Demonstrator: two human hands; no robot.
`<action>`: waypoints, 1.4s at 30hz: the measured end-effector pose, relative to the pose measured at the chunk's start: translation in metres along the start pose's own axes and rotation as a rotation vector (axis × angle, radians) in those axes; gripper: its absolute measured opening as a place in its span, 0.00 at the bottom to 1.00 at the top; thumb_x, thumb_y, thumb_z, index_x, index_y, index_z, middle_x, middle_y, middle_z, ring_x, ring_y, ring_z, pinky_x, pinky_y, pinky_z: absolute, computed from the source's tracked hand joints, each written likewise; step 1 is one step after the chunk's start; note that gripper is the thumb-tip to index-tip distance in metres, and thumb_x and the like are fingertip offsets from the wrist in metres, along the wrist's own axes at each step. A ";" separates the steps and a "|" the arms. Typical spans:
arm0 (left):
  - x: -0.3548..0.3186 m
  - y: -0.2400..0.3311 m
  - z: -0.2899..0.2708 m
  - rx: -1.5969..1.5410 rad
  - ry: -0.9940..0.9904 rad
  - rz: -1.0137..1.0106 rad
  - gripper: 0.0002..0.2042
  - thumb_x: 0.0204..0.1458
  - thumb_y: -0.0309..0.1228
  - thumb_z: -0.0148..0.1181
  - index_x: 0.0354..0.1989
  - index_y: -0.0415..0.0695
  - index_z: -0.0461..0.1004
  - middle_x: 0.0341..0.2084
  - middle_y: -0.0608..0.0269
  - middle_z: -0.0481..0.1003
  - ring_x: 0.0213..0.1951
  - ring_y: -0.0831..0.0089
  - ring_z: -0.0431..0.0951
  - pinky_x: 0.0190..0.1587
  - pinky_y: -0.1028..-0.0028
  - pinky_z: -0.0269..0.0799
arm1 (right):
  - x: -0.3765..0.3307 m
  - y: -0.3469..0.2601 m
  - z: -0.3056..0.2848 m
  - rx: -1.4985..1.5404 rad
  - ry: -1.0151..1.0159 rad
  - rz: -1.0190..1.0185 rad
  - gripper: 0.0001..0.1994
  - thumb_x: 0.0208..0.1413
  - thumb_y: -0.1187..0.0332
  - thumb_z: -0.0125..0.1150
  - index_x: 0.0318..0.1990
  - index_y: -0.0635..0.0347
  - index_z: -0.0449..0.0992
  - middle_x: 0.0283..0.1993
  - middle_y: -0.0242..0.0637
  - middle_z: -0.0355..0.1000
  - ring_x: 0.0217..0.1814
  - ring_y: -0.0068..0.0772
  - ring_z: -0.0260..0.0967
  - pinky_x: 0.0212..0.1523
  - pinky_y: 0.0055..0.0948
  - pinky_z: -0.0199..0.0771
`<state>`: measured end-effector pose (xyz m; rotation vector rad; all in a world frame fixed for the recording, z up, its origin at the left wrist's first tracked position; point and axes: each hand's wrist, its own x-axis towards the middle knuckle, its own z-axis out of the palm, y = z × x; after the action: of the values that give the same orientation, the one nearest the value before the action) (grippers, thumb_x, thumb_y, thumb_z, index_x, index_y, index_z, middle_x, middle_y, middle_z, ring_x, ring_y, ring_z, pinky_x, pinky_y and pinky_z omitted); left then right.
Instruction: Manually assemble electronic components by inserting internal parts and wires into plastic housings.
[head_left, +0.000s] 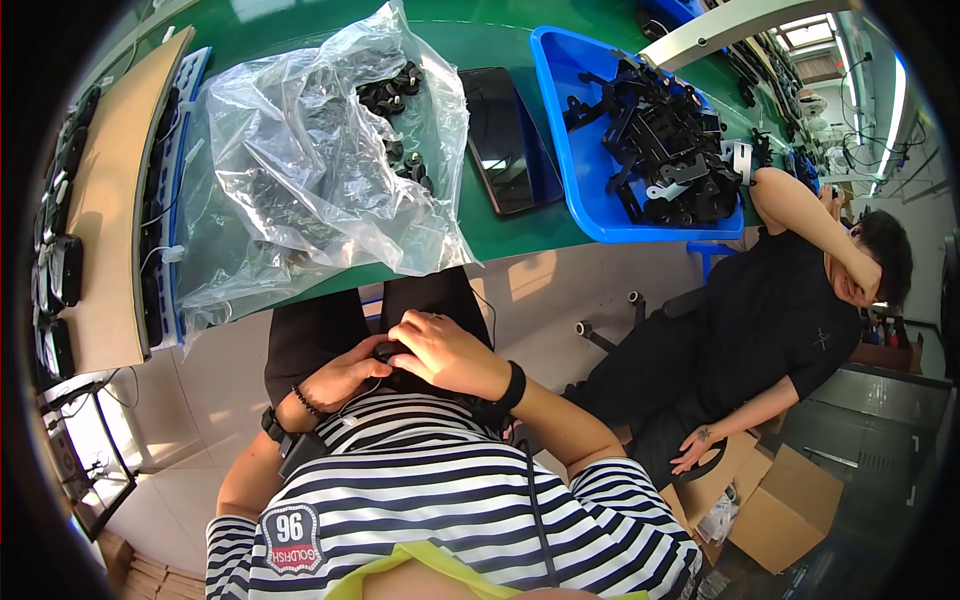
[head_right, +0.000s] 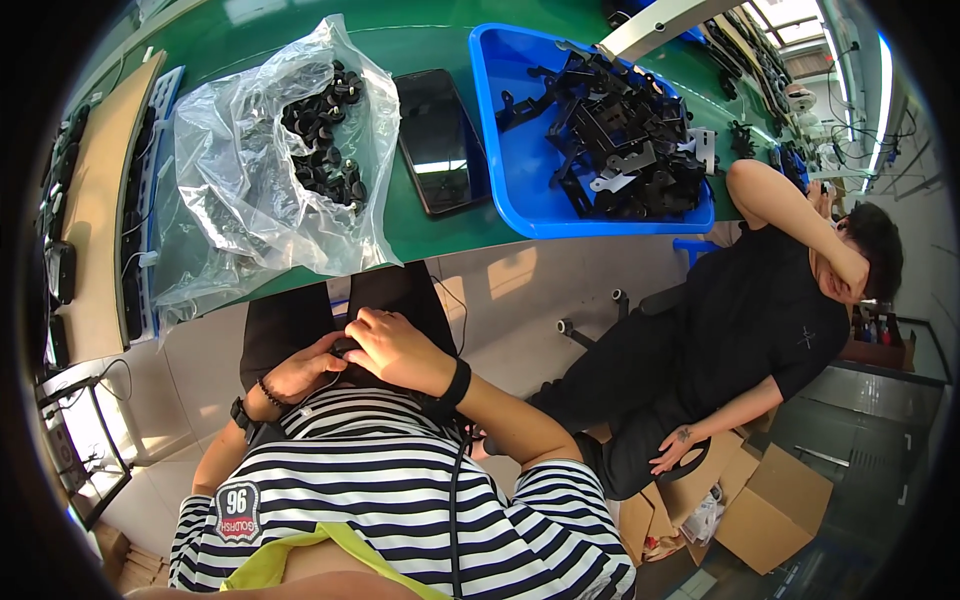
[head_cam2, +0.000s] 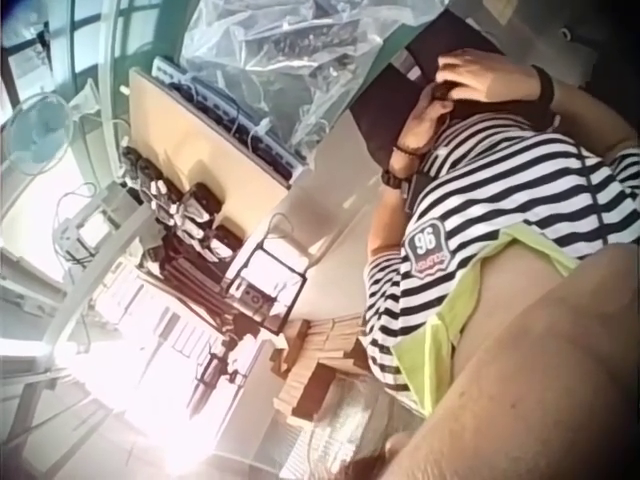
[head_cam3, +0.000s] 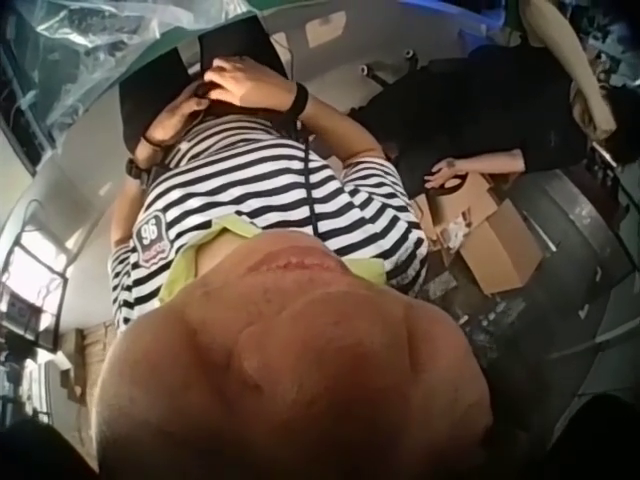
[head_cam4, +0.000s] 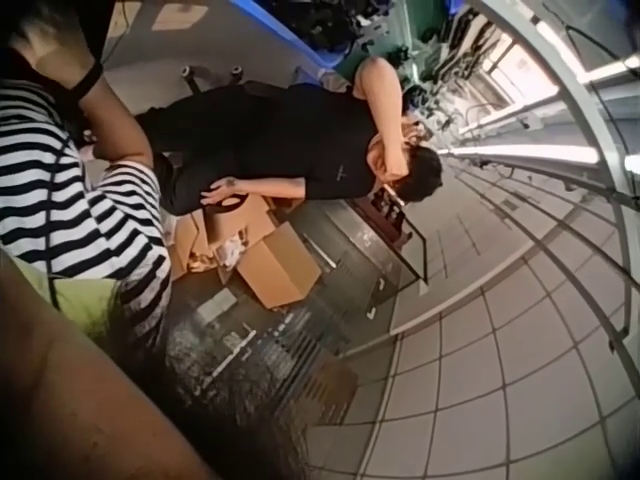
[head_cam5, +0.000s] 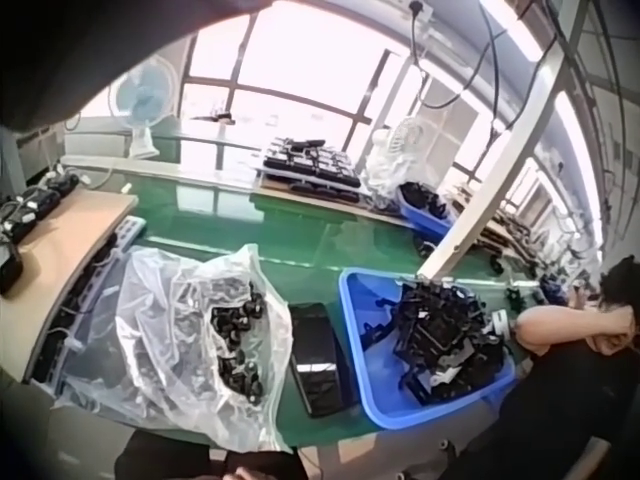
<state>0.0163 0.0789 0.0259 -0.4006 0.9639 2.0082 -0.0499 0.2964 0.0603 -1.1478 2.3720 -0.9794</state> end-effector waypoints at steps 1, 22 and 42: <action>0.000 -0.001 0.000 0.025 -0.013 0.014 0.28 0.59 0.30 0.55 0.69 0.40 0.59 0.51 0.62 0.69 0.49 0.78 0.69 0.54 0.76 0.68 | -0.001 0.000 -0.003 0.061 -0.024 -0.005 0.10 0.60 0.66 0.60 0.44 0.62 0.72 0.43 0.43 0.68 0.44 0.46 0.72 0.46 0.43 0.71; 0.003 -0.004 -0.002 0.166 -0.033 0.066 0.29 0.61 0.33 0.56 0.69 0.38 0.57 0.53 0.60 0.69 0.52 0.77 0.68 0.56 0.76 0.65 | -0.004 -0.002 0.001 -0.022 -0.022 -0.008 0.12 0.60 0.66 0.60 0.47 0.62 0.72 0.43 0.43 0.67 0.45 0.45 0.71 0.48 0.42 0.69; 0.003 -0.002 -0.004 0.321 -0.038 0.068 0.32 0.59 0.33 0.57 0.71 0.38 0.54 0.58 0.58 0.67 0.58 0.73 0.66 0.63 0.73 0.61 | -0.002 -0.015 -0.004 -0.101 -0.040 -0.003 0.10 0.60 0.67 0.58 0.44 0.63 0.70 0.41 0.42 0.68 0.47 0.43 0.71 0.51 0.43 0.67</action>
<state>0.0161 0.0782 0.0204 -0.1548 1.2657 1.8707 -0.0430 0.2931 0.0738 -1.1962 2.4131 -0.8378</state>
